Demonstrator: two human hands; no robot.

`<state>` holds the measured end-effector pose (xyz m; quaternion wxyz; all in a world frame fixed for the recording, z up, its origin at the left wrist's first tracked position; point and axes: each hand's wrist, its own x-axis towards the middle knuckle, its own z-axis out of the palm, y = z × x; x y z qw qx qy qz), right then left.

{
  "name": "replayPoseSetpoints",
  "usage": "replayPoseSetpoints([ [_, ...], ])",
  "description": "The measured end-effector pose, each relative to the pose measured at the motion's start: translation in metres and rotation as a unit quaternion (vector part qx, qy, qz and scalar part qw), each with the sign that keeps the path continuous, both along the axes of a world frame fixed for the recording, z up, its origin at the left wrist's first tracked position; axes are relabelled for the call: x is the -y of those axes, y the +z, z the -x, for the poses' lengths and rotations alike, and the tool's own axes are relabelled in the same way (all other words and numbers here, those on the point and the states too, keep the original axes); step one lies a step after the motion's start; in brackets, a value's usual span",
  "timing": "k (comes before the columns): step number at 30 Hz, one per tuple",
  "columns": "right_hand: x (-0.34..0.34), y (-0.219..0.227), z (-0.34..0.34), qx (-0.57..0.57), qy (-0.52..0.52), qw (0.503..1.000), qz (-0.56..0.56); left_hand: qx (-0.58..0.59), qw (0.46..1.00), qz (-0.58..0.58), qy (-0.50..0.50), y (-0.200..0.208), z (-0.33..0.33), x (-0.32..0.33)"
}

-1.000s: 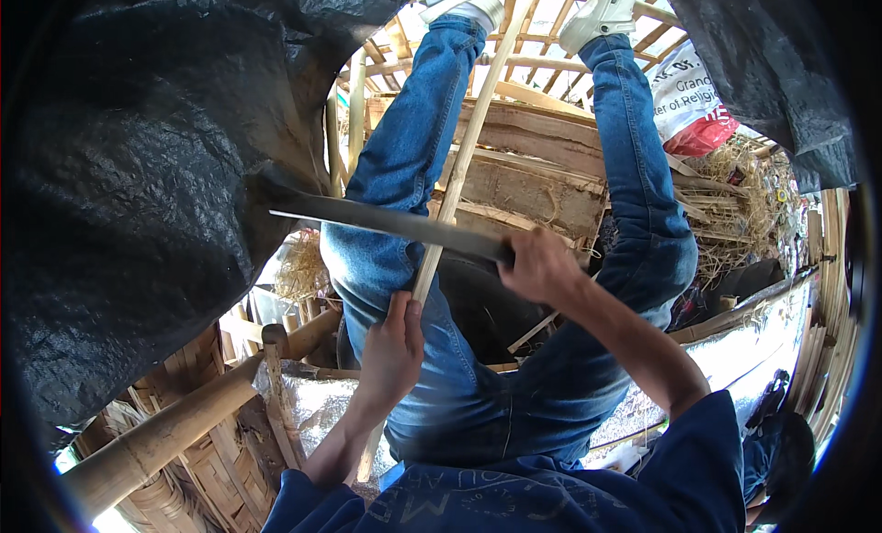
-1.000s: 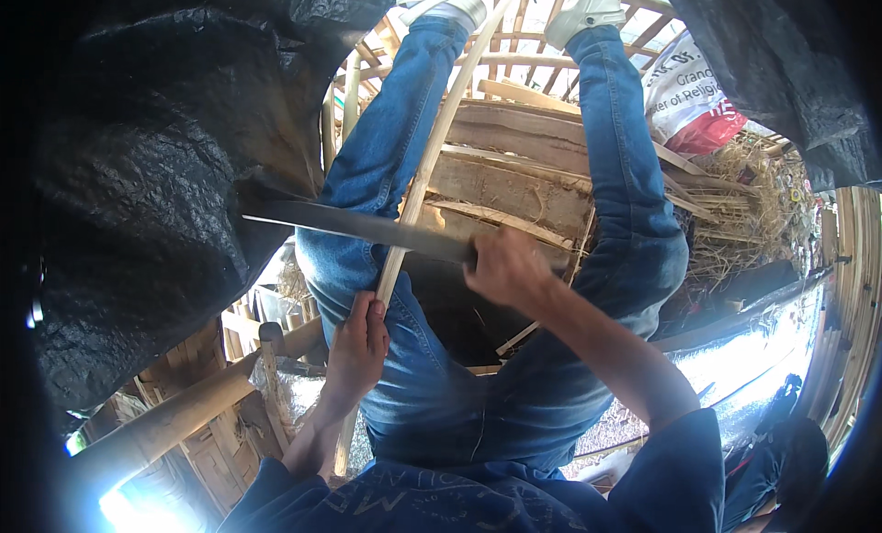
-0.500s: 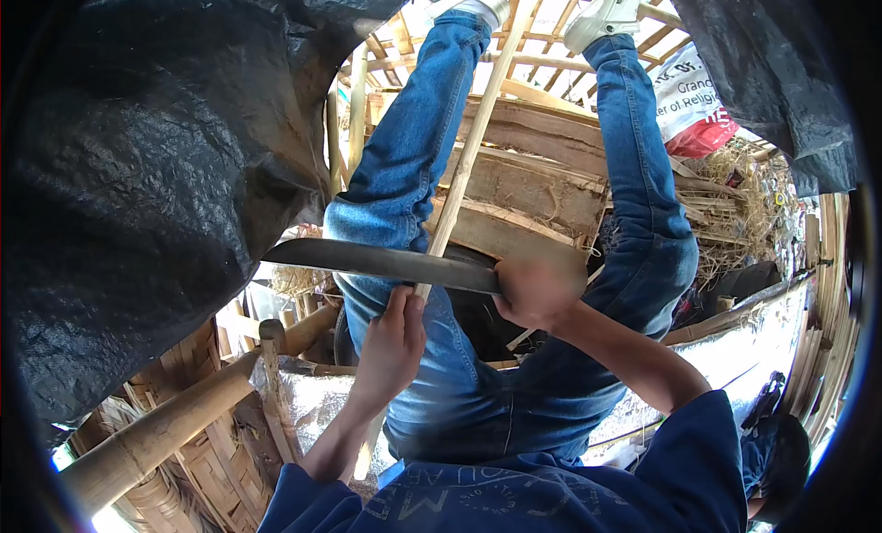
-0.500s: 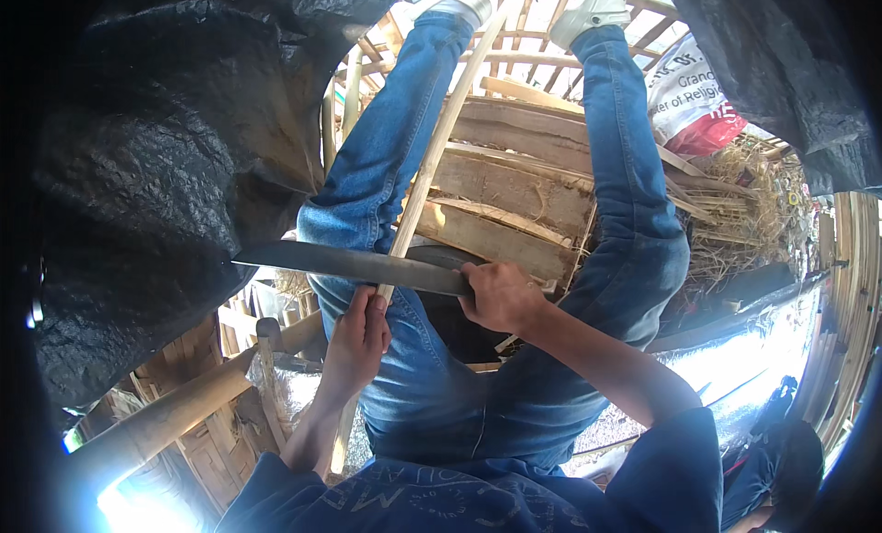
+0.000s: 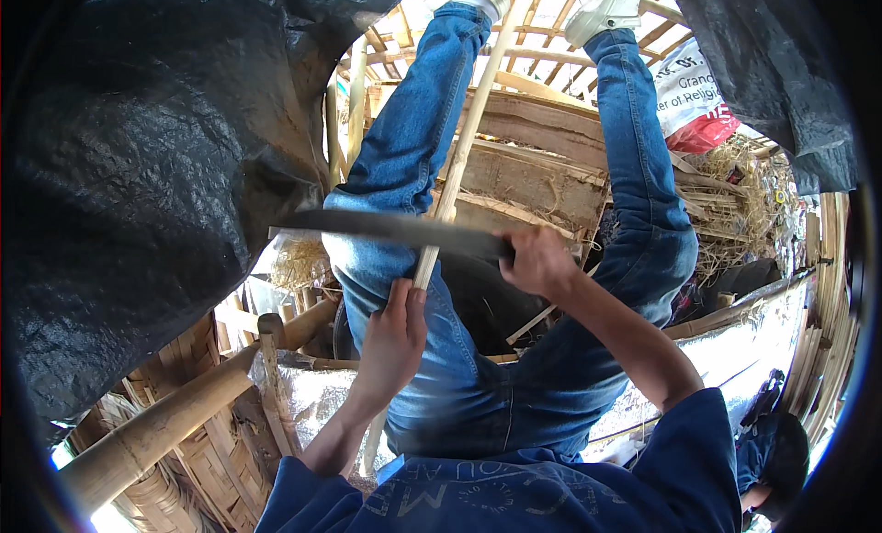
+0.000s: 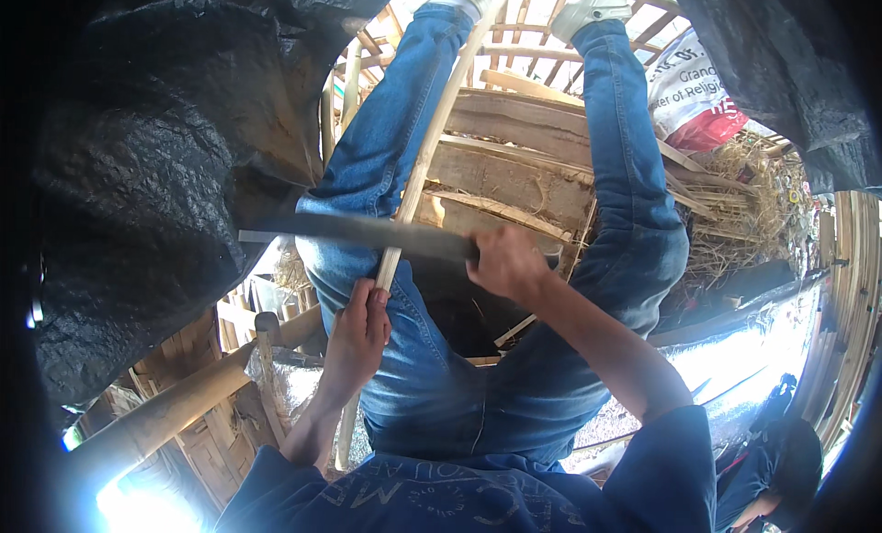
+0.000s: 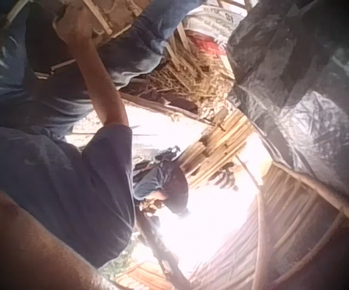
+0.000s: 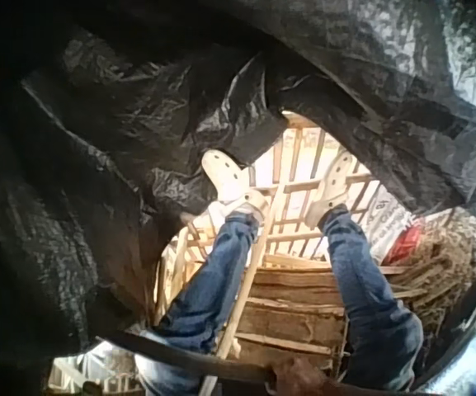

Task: Shaving a bamboo strip with a machete.

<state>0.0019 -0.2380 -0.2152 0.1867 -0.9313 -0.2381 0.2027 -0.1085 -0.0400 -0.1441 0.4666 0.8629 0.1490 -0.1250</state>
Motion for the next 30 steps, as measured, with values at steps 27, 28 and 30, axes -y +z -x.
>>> replayPoseSetpoints([
  [27, -0.003, -0.005, 0.002, 0.008, -0.007, 1.0, -0.028, -0.01, 1.0, 0.022, -0.001, -0.007, 0.003, -0.002],
  [28, -0.003, -0.001, 0.013, 0.007, -0.008, 1.0, -0.027, -0.011, 1.0, 0.022, -0.002, -0.007, 0.005, -0.001],
  [30, -0.002, 0.003, 0.028, -0.013, 0.075, 0.995, -0.058, 0.006, 1.0, -0.002, 0.002, -0.005, 0.008, 0.001],
])
